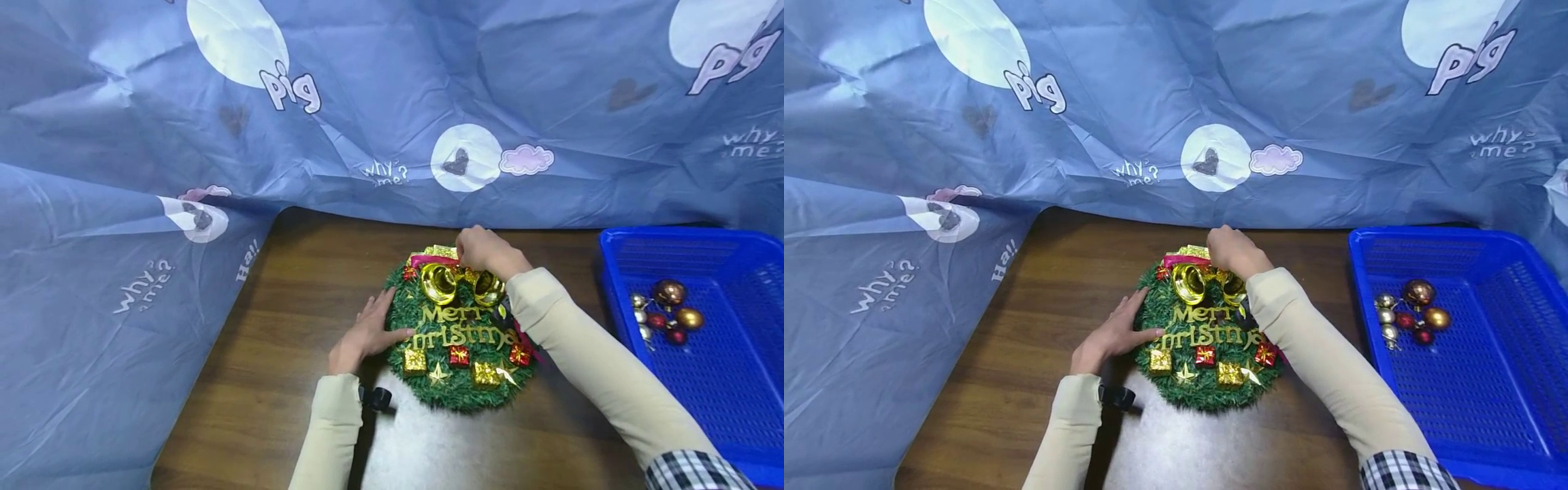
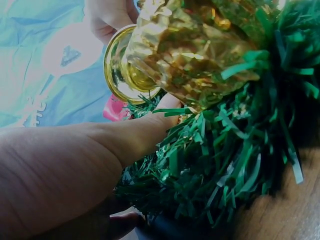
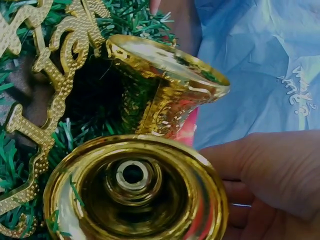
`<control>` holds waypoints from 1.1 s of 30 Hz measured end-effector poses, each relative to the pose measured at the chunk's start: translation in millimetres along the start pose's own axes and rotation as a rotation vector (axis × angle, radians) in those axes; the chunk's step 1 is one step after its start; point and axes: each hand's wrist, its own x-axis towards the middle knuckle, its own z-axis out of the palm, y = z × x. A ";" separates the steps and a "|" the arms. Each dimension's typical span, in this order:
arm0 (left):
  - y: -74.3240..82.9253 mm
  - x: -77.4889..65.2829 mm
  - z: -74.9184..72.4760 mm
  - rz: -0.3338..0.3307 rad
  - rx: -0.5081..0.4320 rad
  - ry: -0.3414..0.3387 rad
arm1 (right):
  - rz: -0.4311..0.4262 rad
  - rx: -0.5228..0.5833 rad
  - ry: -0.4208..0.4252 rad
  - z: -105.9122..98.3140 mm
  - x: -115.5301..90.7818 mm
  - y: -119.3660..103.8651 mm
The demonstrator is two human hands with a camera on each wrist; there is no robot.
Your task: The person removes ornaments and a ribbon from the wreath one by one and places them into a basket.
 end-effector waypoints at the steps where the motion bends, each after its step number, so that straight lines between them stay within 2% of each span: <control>1: 0.1 -0.2 -0.2 0.001 -0.002 0.001 | -0.002 -0.002 0.010 0.2 -0.2 0.2; 9: -0.8 0.9 -1.7 -0.009 0.006 0.011 | -0.023 0.040 0.070 -3.4 -4.8 2.9; 15: 0.3 -1.2 -0.7 -0.009 -0.002 0.006 | -0.012 -0.012 0.035 0.3 0.1 2.7; 20: 2.1 -1.5 0.4 -0.002 -0.010 0.014 | -0.011 -0.059 0.048 3.0 3.6 5.5; 27: 0.7 -1.2 -0.1 -0.005 -0.008 0.014 | -0.053 -0.006 0.150 -5.0 -1.3 9.3; 33: 2.3 -0.2 2.2 -0.006 -0.004 0.011 | -0.089 0.025 0.224 -19.6 -17.6 6.8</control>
